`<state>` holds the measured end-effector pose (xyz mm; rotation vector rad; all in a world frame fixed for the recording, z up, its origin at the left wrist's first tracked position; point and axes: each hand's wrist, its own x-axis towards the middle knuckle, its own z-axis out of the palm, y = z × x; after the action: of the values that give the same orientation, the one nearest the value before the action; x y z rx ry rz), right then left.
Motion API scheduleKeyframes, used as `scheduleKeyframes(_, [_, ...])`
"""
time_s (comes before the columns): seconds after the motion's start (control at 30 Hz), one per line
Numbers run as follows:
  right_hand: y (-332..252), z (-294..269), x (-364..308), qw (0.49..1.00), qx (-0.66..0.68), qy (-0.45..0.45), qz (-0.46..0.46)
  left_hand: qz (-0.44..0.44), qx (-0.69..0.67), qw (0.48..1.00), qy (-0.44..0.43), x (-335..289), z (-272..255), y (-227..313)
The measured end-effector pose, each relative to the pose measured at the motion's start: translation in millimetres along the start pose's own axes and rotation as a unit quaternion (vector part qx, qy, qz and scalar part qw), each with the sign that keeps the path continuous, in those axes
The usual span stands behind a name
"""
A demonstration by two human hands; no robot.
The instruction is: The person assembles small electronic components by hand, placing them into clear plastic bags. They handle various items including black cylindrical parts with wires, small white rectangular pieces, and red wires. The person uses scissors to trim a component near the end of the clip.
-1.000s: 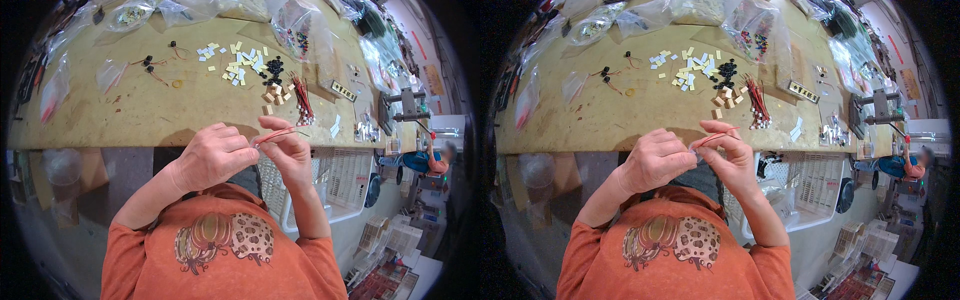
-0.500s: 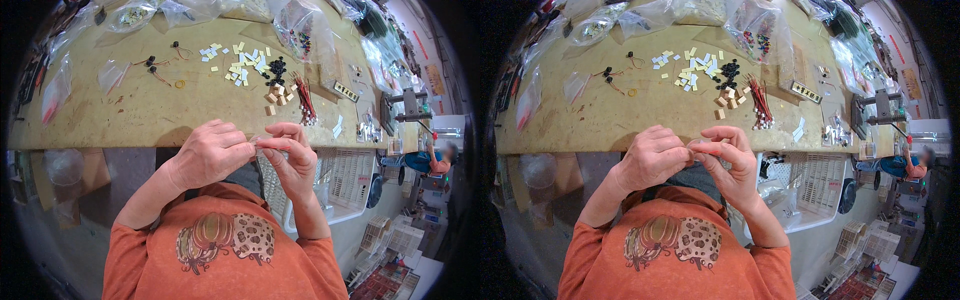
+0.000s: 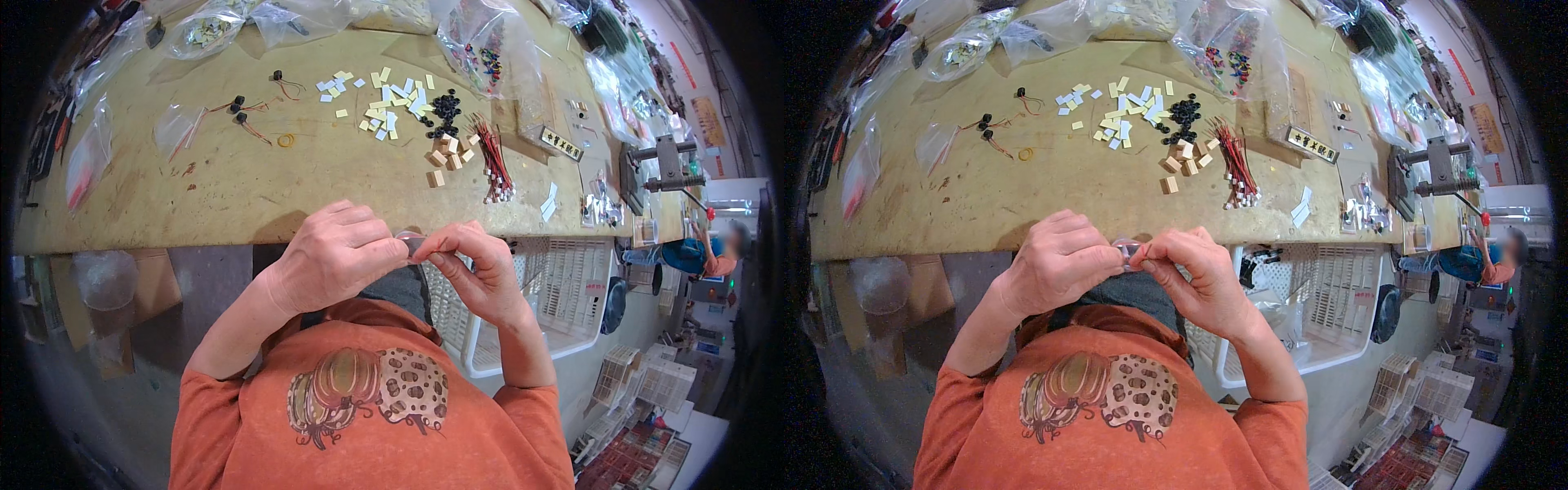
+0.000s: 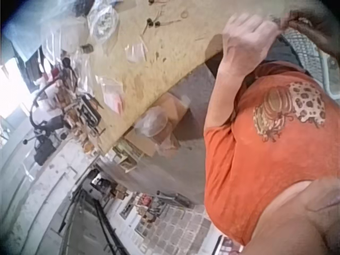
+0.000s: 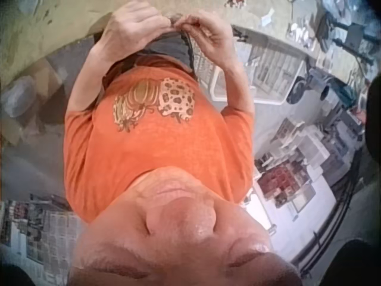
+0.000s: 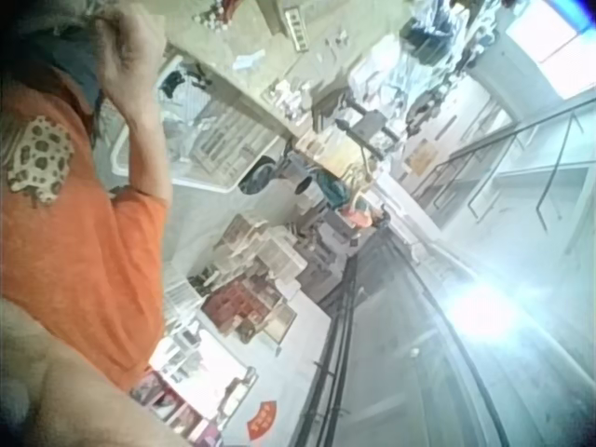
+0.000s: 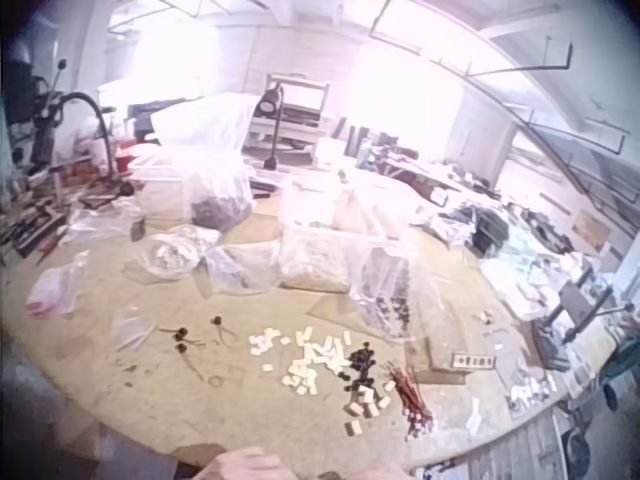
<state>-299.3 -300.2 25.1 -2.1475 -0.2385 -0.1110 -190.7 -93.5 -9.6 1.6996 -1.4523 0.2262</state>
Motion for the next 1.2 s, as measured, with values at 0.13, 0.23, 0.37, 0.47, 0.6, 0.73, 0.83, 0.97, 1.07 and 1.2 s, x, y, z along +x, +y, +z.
scheduleKeyframes(0.13, [-7, 6, 1, 0.998, 0.027, 0.034, 0.050, 0.005, -0.014, 1.000, 0.001, -1, 6, 3])
scheduleKeyframes(0.23, [-9, 7, 2, 0.998, 0.010, 0.055, 0.034, 0.001, -0.002, 1.000, -0.003, -1, 4, 4])
scheduleKeyframes(0.37, [-11, 1, 6, 0.976, -0.205, 0.019, -0.077, 0.014, 0.008, 1.000, -0.003, -1, 5, 2])
scheduleKeyframes(0.47, [-18, 2, 6, 0.948, -0.304, -0.015, -0.096, 0.029, 0.005, 1.000, -0.004, -6, 13, 1])
scheduleKeyframes(0.6, [-31, 5, 9, 0.910, -0.403, -0.076, -0.066, 0.048, -0.001, 0.999, -0.003, -5, 20, 1])
scheduleKeyframes(0.73, [-28, -1, 16, 0.931, -0.345, -0.114, -0.042, 0.045, 0.005, 0.999, -0.006, -3, 17, -1])
scheduleKeyframes(0.83, [-16, -9, 20, 0.967, -0.233, -0.093, -0.050, 0.020, 0.004, 1.000, 0.005, -2, 13, -2])
scheduleKeyframes(0.97, [-14, -10, 18, 0.964, -0.243, -0.092, -0.054, 0.016, 0.002, 1.000, 0.010, -5, 19, -5])
scheduleKeyframes(1.07, [-11, -14, 17, 0.971, -0.201, -0.122, -0.050, 0.018, 0.001, 1.000, 0.011, -5, 20, -7])
scheduleKeyframes(1.2, [-6, -19, 15, 0.987, -0.064, -0.147, -0.001, 0.006, -0.028, 1.000, -0.004, -3, 15, -9])
